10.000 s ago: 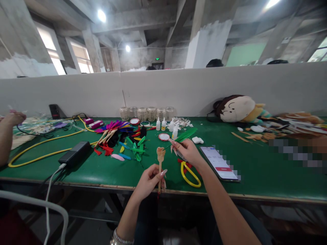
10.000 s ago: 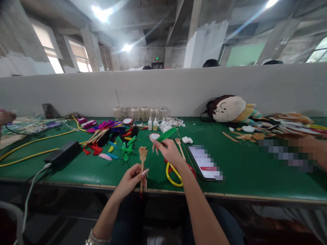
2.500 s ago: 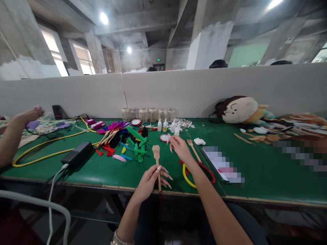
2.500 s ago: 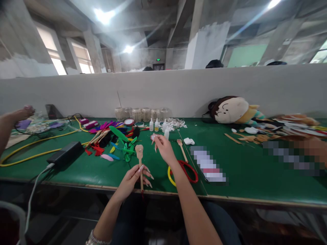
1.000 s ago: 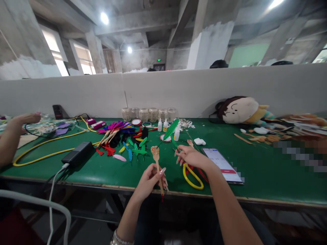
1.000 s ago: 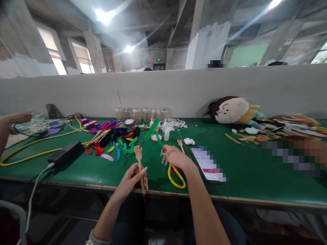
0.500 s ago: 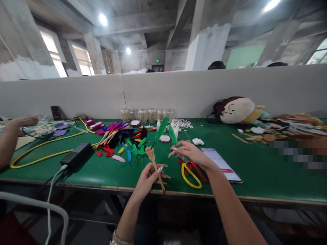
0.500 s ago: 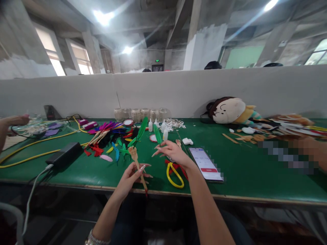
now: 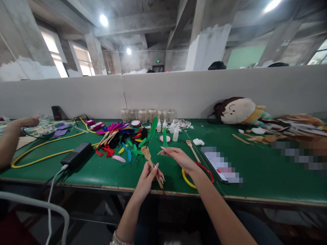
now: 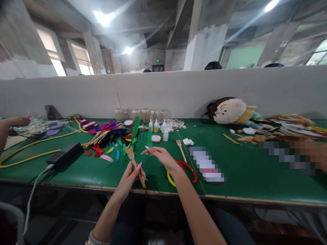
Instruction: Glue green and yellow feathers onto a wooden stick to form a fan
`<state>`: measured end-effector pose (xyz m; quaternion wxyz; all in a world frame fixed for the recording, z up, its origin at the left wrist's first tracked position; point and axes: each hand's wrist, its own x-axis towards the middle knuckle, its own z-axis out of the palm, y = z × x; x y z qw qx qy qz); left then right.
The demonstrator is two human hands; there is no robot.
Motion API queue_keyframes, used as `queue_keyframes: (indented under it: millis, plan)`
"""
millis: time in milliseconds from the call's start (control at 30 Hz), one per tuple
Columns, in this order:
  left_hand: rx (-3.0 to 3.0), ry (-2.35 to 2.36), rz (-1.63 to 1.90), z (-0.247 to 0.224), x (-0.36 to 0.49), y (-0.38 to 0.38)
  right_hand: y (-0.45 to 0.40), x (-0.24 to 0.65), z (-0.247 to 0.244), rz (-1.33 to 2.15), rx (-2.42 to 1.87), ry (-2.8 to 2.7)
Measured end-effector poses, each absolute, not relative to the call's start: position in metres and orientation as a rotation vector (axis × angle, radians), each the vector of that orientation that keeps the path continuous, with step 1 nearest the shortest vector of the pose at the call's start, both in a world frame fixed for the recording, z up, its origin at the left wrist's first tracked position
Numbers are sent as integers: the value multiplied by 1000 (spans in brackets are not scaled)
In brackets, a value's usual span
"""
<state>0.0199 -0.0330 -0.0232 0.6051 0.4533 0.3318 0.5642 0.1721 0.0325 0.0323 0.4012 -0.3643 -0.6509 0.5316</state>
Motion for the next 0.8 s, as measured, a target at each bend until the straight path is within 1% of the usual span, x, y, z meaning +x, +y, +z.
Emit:
queue_keyframes:
  millis: [133,333,500,800]
  plan:
    - [990,769,1337,-28,20,-28,32,169,27,1316,-979,-1663]
    - [913,814,1397,-35,21,-24,29,162,24,1443,-895,-1719]
    - [899,850,1387,-30,21,-27,25,159,23,1485,-952,-1766]
    - [918,884,1459,-30,23,-27,22,159,22,1423,-1145,-1875]
